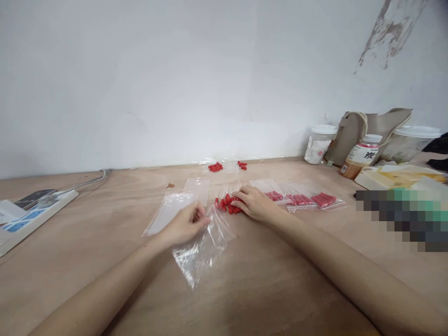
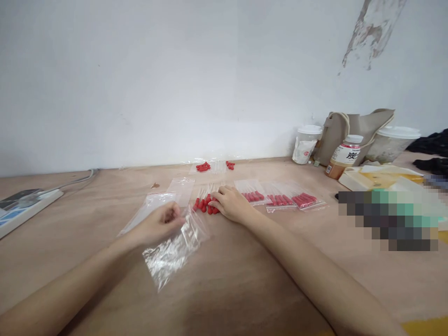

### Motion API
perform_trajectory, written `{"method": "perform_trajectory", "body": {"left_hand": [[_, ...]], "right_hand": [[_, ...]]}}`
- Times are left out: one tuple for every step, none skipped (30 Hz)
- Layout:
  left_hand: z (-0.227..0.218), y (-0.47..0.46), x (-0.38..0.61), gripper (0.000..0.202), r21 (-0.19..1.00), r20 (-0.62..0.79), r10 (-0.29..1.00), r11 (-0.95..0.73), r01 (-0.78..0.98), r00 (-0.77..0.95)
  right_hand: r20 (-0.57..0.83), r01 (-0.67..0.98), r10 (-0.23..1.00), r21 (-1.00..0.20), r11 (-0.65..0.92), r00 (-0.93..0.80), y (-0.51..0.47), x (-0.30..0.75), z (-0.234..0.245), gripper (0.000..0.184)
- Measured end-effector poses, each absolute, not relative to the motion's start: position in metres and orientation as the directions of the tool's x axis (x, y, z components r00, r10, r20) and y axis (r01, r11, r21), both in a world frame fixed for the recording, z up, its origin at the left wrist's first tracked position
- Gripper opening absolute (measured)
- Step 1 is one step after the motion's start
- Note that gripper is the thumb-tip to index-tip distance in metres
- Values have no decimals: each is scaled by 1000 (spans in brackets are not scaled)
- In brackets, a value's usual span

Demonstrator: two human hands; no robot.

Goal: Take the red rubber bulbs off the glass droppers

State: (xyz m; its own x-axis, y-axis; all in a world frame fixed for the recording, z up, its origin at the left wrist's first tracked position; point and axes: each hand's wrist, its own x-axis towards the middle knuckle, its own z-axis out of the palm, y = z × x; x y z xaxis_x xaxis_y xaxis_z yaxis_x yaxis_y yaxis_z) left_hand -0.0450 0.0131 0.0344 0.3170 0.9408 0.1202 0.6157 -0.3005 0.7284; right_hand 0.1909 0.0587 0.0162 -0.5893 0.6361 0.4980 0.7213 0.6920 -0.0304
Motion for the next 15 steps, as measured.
{"method": "perform_trajectory", "body": {"left_hand": [[38,19,-53,21,723,179,958,-283,630,225],[42,26,-62,22,714,219,965,-258,650,142],[45,33,-72,21,696,247,968,-214,685,51],[46,40,-82,21,655,247,969,-151,740,-22],[47,46,-92,21,636,245,968,-116,763,-57],[46,50,-102,20,615,244,966,-86,783,-85],[45,53,-110,20,588,247,963,-60,807,-108],[42,56,-116,19,556,263,956,-43,830,-126],[39,57,-120,18,523,289,947,-33,852,-141],[36,57,-122,17,490,324,934,-28,871,-152],[33,56,-121,15,456,371,916,-35,889,-154],[30,56,-118,13,417,426,894,-60,907,-137],[26,55,-115,12,371,481,872,-105,923,-94],[23,54,-110,13,316,525,851,-170,933,-23],[20,53,-106,16,253,547,834,-248,935,73]], "right_hand": [[500,731,638,-15,682,-585,57,191,17,34],[504,741,641,-4,672,-579,55,192,17,38],[510,749,644,0,663,-570,54,192,17,41],[516,754,648,-5,656,-560,53,192,16,45],[523,758,652,-17,652,-549,52,193,15,48],[531,760,656,-32,649,-537,52,193,14,49],[540,762,658,-48,646,-524,51,192,13,50],[552,761,658,-63,645,-512,51,192,12,50],[566,759,655,-78,647,-500,50,192,11,49],[581,754,652,-96,650,-487,48,191,10,47],[597,749,649,-118,652,-472,46,190,10,45],[614,744,647,-141,653,-452,44,190,10,42],[634,742,647,-166,649,-424,41,191,9,39],[655,744,648,-191,640,-389,39,192,9,37],[676,749,649,-215,627,-349,38,194,9,35]]}}
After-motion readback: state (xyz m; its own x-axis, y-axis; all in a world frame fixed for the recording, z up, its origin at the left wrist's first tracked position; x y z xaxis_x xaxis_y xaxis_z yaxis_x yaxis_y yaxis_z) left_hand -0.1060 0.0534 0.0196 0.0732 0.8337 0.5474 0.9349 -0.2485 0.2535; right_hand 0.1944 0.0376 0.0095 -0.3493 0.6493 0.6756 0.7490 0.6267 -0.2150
